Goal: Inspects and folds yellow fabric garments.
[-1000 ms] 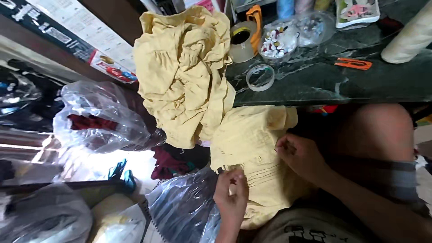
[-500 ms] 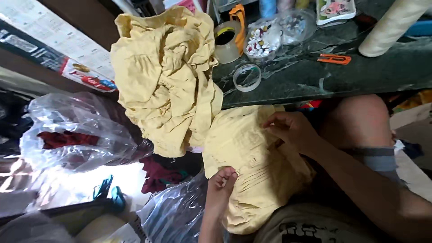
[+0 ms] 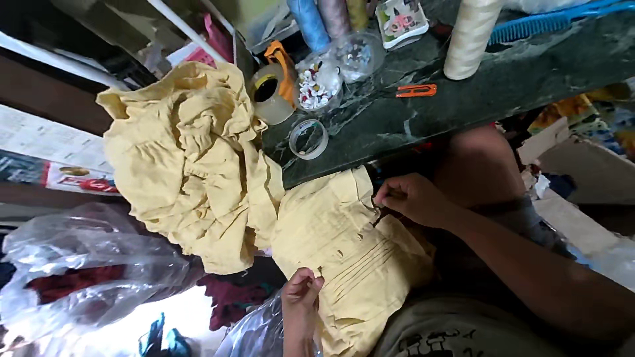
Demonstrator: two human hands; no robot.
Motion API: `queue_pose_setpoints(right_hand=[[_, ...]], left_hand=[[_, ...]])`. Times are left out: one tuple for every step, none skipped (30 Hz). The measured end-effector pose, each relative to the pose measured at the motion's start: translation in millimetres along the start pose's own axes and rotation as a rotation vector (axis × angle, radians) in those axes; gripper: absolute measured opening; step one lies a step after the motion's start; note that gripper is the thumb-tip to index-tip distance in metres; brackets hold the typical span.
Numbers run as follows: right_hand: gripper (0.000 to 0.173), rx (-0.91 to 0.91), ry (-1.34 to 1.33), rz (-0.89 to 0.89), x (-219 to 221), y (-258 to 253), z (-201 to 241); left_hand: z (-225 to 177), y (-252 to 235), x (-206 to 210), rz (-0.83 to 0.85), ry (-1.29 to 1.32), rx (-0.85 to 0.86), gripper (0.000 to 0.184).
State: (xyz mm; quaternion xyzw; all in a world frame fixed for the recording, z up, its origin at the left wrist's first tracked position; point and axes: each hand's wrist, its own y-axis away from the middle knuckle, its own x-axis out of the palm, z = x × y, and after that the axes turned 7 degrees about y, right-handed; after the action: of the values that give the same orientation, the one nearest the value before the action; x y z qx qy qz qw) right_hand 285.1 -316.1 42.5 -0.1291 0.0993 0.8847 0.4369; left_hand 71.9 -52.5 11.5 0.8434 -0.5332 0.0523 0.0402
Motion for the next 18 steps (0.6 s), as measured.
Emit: queue_pose_setpoints(right_hand=[[0.007, 0.005, -0.008, -0.016, -1, 0, -1], [0.007, 0.016, -0.02, -0.018, -3, 1, -2], [0.007, 0.024, -0.032, -0.014, -3, 1, -2], [0.007, 0.033, -0.042, -0.003, -1, 1, -2], [0.008, 0.038, -0.045, 0.013, 1, 2, -1], [0.008, 0.043, -0.036, 0.036, 3, 3, 0], [0.009, 0.049, -0.017, 0.064, 5, 4, 2], [0.011, 0.054, 0.003, 0.086, 8, 5, 4], [0.012, 0.058, 0.019, 0.105, 11, 6, 4], [0.012, 0.057, 0.032, 0.119, 14, 6, 4], [0.012, 0.055, 0.042, 0.129, 16, 6, 4], [0.011, 0.05, 0.048, 0.133, 18, 5, 5], [0.011, 0.048, 0.057, 0.135, 20, 5, 5], [0.011, 0.051, 0.064, 0.137, 22, 5, 6], [0.011, 0.049, 0.07, 0.138, 24, 5, 6], [0.012, 0.043, 0.075, 0.139, 26, 5, 7], [0.012, 0.036, 0.081, 0.14, 27, 6, 8], [0.013, 0.033, 0.096, 0.143, 30, 7, 10]], left_hand=[[0, 0, 2, -0.006, 0.027, -0.002, 0.012], [1, 1, 4, -0.019, 0.047, -0.001, 0.013], [2, 1, 6, -0.036, 0.062, 0.003, 0.013], [3, 1, 9, -0.057, 0.071, 0.006, 0.014], [3, 1, 12, -0.084, 0.079, 0.01, 0.014], [3, 1, 15, -0.107, 0.09, 0.015, 0.014], [3, 2, 17, -0.121, 0.1, 0.02, 0.014], [4, 2, 18, -0.13, 0.106, 0.03, 0.014], [5, 3, 18, -0.137, 0.11, 0.041, 0.013], [6, 3, 20, -0.147, 0.107, 0.056, 0.012], [8, 4, 22, -0.168, 0.096, 0.078, 0.012], [9, 4, 24, -0.192, 0.069, 0.104, 0.013], [10, 5, 26, -0.217, 0.031, 0.136, 0.013], [11, 5, 28, -0.246, -0.008, 0.18, 0.012], [12, 5, 30, -0.276, -0.056, 0.231, 0.011], [13, 4, 31, -0.31, -0.128, 0.285, 0.008], [14, 4, 33, -0.344, -0.228, 0.339, 0.006], [14, 4, 34, -0.375, -0.354, 0.391, 0.003]])
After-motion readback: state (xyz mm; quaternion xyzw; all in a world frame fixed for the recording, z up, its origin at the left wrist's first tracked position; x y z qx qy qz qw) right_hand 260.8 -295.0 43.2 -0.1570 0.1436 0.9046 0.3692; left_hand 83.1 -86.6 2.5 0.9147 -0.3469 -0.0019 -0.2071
